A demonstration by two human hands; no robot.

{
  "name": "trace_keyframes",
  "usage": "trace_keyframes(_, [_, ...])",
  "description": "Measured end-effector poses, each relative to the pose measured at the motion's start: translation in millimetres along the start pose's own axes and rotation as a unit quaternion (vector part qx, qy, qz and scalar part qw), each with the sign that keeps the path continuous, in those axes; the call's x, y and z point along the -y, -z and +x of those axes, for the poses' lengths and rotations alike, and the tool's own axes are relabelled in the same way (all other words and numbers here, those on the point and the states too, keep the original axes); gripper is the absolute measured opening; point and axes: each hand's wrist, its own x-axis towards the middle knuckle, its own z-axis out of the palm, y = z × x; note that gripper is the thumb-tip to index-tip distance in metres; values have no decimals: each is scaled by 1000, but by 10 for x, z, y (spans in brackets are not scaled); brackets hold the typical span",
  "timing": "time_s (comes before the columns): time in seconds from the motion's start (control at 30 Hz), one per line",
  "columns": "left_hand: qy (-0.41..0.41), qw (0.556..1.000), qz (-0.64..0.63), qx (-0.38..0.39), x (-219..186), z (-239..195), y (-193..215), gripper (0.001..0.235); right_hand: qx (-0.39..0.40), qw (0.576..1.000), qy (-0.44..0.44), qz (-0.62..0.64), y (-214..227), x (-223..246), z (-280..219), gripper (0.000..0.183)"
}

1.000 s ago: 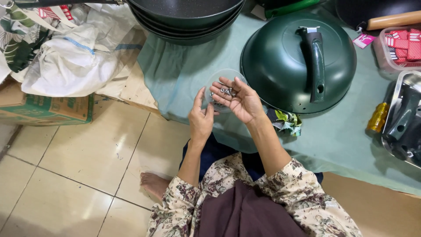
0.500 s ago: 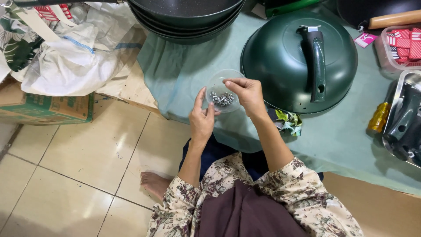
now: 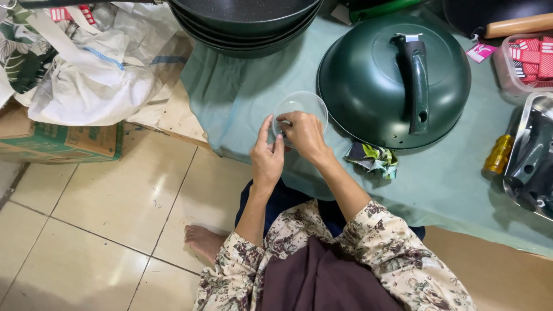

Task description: Assembling a handle onto a wok using screws and a manual screwdriver

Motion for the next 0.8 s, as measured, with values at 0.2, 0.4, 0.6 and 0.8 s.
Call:
trace_keyframes(0.2, [-6, 1000, 16, -18, 218, -6, -52, 53, -60, 987, 103, -109, -68, 33, -124, 18])
trace_keyframes(0.4, [1, 1000, 5, -14, 125, 2, -17, 52, -46, 988, 98, -114, -90, -20, -58, 12])
trace_keyframes(0.6, [41, 998, -39, -7, -121, 20, 48, 52, -25, 998, 57, 5, 83, 113, -102, 12])
trace_keyframes(0.8, [100, 977, -186, -12, 457, 247, 124, 58, -45, 985, 19, 166, 646, 319, -372, 13])
